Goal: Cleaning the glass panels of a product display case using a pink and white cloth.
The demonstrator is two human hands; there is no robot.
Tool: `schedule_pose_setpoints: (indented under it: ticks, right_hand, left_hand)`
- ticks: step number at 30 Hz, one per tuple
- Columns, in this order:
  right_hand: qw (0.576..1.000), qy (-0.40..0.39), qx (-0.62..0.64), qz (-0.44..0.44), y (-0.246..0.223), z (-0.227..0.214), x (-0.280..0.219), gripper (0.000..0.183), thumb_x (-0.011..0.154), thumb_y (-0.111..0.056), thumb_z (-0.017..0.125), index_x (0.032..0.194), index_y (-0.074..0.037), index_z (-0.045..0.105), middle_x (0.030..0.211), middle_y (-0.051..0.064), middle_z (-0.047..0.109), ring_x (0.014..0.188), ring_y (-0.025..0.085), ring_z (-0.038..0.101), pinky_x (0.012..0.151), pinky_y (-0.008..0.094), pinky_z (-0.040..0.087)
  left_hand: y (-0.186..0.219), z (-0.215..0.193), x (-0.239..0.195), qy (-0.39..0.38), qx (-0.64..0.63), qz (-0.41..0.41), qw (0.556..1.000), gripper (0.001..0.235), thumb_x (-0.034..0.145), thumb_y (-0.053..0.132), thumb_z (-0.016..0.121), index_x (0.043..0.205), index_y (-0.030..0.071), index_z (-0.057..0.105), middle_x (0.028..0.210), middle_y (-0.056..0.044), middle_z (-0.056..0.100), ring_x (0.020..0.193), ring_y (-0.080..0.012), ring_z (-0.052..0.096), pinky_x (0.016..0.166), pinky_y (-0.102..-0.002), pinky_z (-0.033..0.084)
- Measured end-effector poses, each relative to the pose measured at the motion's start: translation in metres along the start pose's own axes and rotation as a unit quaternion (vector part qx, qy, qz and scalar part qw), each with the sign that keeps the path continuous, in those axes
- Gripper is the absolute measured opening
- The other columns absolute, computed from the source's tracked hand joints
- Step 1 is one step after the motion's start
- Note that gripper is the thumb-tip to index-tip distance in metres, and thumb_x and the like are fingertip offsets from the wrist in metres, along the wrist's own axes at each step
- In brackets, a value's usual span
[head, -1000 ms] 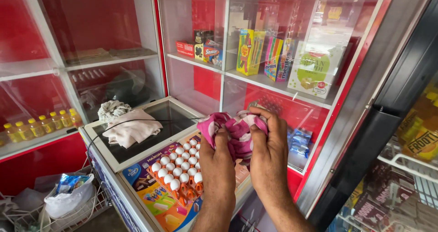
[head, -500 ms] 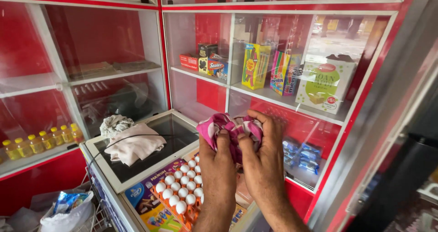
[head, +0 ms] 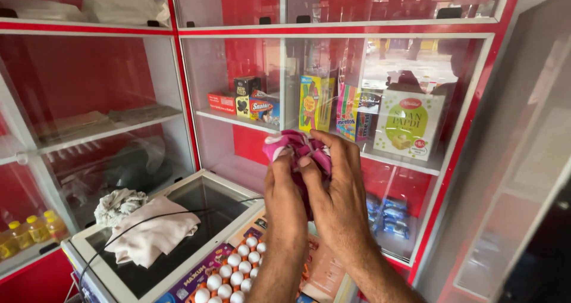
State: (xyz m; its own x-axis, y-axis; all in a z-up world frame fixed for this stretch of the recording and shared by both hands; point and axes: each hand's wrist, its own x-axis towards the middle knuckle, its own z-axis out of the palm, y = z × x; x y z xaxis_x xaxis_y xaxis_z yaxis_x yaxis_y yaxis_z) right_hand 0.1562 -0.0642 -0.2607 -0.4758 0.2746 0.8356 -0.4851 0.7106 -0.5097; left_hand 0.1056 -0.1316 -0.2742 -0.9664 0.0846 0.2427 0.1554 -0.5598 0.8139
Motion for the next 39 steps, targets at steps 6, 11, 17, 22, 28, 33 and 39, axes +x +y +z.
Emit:
schedule_pose_setpoints:
  ticks: [6, 11, 17, 22, 28, 33, 39]
  right_hand:
    - [0.999, 0.019, -0.022, -0.024, 0.025, 0.018, 0.018, 0.037, 0.092, -0.012, 0.056, 0.129, -0.005, 0.06, 0.13, 0.016, 0.055, 0.12, 0.032, 0.061, 0.101, 0.043, 0.05]
    - [0.999, 0.024, -0.023, -0.029, 0.053, 0.033, 0.039, 0.039, 0.088, -0.006, 0.051, 0.125, -0.005, 0.064, 0.129, 0.017, 0.055, 0.12, 0.032, 0.061, 0.102, 0.043, 0.05]
    - [0.995, 0.056, -0.029, -0.079, 0.079, 0.045, 0.071, 0.04, 0.085, 0.0, 0.057, 0.125, -0.004, 0.063, 0.126, 0.017, 0.056, 0.121, 0.034, 0.06, 0.105, 0.043, 0.049]
    - [0.992, 0.088, -0.029, -0.084, 0.098, 0.054, 0.091, 0.045, 0.082, 0.001, 0.069, 0.124, -0.001, 0.056, 0.121, 0.018, 0.056, 0.117, 0.035, 0.059, 0.101, 0.044, 0.048]
    - [0.987, 0.114, -0.065, -0.089, 0.139, 0.055, 0.11, 0.035, 0.086, 0.003, 0.072, 0.114, 0.001, 0.051, 0.11, 0.019, 0.054, 0.106, 0.035, 0.06, 0.092, 0.046, 0.049]
    - [0.983, 0.086, -0.109, -0.124, 0.161, 0.047, 0.135, 0.036, 0.082, 0.006, 0.071, 0.113, 0.001, 0.053, 0.11, 0.018, 0.054, 0.107, 0.035, 0.061, 0.091, 0.045, 0.05]
    - [0.977, 0.05, -0.174, -0.116, 0.183, 0.036, 0.165, 0.041, 0.079, 0.002, 0.07, 0.118, 0.0, 0.055, 0.119, 0.017, 0.05, 0.111, 0.033, 0.059, 0.086, 0.04, 0.055]
  left_hand:
    - [-0.015, 0.0, 0.038, 0.012, 0.058, 0.006, 0.998, 0.051, 0.099, 0.043, 0.043, 0.104, 0.0, 0.069, 0.081, -0.006, 0.068, 0.071, -0.0151, 0.062, 0.061, -0.033, 0.051]
    - [-0.016, 0.006, 0.064, 0.013, 0.042, 0.015, 0.999, 0.047, 0.1, 0.038, 0.043, 0.112, 0.001, 0.068, 0.086, -0.006, 0.067, 0.075, -0.0149, 0.061, 0.064, -0.034, 0.05]
    - [-0.034, 0.011, 0.117, 0.026, 0.013, 0.124, 0.992, 0.031, 0.101, 0.028, 0.046, 0.122, 0.007, 0.055, 0.094, -0.003, 0.066, 0.079, -0.0111, 0.062, 0.067, -0.031, 0.053]
    - [-0.041, 0.012, 0.149, 0.081, 0.039, 0.135, 0.987, 0.022, 0.102, 0.027, 0.05, 0.116, 0.01, 0.049, 0.087, -0.004, 0.055, 0.072, -0.0138, 0.049, 0.056, -0.033, 0.042]
    - [-0.039, 0.032, 0.165, 0.011, 0.0, 0.029, 1.0, 0.03, 0.104, 0.026, 0.061, 0.124, 0.012, 0.044, 0.091, -0.01, 0.048, 0.071, -0.0205, 0.042, 0.053, -0.036, 0.032]
    - [-0.061, 0.056, 0.199, -0.054, 0.074, 0.146, 0.985, 0.023, 0.096, 0.014, 0.057, 0.117, 0.01, 0.048, 0.098, -0.005, 0.06, 0.084, -0.0134, 0.056, 0.074, -0.034, 0.05]
    - [-0.09, 0.076, 0.254, -0.098, 0.075, 0.228, 0.966, 0.017, 0.1, 0.01, 0.055, 0.116, 0.005, 0.05, 0.101, -0.008, 0.062, 0.089, -0.0146, 0.058, 0.079, -0.033, 0.051]
